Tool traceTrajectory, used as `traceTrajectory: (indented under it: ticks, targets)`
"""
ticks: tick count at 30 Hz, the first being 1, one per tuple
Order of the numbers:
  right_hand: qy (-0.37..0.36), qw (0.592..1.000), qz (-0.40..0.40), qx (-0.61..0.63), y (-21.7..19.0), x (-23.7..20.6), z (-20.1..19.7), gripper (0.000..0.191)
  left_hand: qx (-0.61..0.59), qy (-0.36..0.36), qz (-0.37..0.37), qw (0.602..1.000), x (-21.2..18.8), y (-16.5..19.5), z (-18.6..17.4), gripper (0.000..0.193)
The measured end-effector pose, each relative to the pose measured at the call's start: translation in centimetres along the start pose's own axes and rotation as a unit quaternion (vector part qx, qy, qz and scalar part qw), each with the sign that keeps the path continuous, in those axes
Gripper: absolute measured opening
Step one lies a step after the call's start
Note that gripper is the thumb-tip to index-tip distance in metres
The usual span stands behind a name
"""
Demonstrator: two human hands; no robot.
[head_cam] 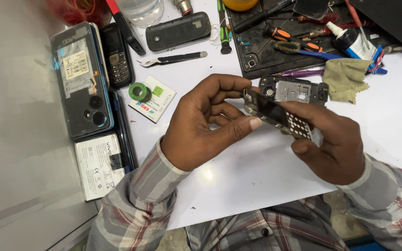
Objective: The person cleans the screen of a disassembled mobile phone with a cloth, then uses a screwdriver to remove screws and small metal shields from the phone's circuit board. The person continues to unscrew components from the board.
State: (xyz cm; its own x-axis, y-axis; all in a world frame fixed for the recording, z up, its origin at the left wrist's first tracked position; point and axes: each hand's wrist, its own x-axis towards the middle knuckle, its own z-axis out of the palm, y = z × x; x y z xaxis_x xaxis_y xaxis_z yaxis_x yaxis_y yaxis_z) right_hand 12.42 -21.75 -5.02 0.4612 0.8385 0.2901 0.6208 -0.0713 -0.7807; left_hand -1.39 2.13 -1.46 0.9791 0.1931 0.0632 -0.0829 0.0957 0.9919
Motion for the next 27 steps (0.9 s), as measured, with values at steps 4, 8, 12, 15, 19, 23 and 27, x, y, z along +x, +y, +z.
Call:
traceTrajectory:
  ticks: [4,8,12,15,19,23,27]
  targets:
    - [-0.059,0.985,0.132,0.092,0.8,-0.5,-0.1,0.075,-0.051,0.023,-0.048,0.997,0.3,-0.3,0.3,0.046]
    - [-0.102,0.938,0.251,0.216,1.2,-0.8,-0.8,0.083,-0.078,0.024,-0.076,0.994,0.3,-0.1,0.3,0.048]
    - [-0.087,0.909,0.323,0.249,0.9,-0.2,-1.3,0.089,-0.028,0.02,-0.039,0.999,0.3,-0.1,0.4,0.044]
    - [-0.084,0.896,0.345,0.267,0.2,0.5,-1.5,0.09,-0.018,0.031,-0.052,0.998,0.3,-0.3,0.4,0.043]
    - [-0.094,0.896,0.355,0.249,-0.5,1.1,-1.7,0.092,-0.007,0.031,-0.042,0.999,0.3,-0.5,0.6,0.042]
    - [-0.095,0.902,0.351,0.231,-0.3,1.0,-1.8,0.091,-0.009,0.03,-0.047,0.998,0.4,-0.7,0.6,0.04]
    - [-0.082,0.89,0.341,0.292,0.4,0.7,-1.6,0.087,-0.012,0.028,-0.043,0.999,0.3,-0.9,0.6,0.041]
